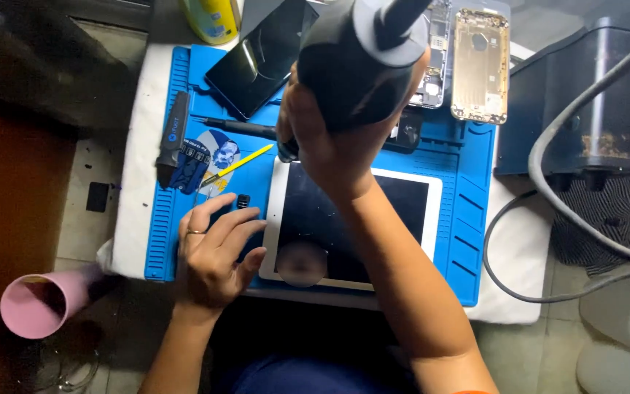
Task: Using a heat gun and prying tools to remove the screen from a tablet for repair
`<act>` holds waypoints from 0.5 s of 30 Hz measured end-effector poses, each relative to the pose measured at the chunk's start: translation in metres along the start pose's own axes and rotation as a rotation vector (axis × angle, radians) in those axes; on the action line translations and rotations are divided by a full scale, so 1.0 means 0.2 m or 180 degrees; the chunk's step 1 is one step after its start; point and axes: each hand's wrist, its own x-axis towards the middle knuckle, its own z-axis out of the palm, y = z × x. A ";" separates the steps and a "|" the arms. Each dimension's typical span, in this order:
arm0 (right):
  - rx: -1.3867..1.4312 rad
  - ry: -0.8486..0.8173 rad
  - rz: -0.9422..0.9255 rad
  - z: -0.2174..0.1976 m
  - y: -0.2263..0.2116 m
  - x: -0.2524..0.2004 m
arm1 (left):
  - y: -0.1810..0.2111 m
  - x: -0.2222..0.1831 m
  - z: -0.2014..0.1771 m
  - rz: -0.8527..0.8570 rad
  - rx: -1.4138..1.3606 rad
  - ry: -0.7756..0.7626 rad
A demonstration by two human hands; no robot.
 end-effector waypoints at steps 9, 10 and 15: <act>0.0080 -0.0027 0.0056 0.03 -0.01 0.00 | 0.00 0.00 -0.01 0.0032 -0.0025 -0.0026; 0.0072 -0.0101 0.0003 0.03 -0.01 0.00 | 0.00 0.00 -0.01 0.0028 -0.0020 -0.0035; 0.0088 0.0109 0.0030 0.05 0.00 -0.01 | -0.01 -0.01 0.00 -0.0018 -0.0020 -0.0072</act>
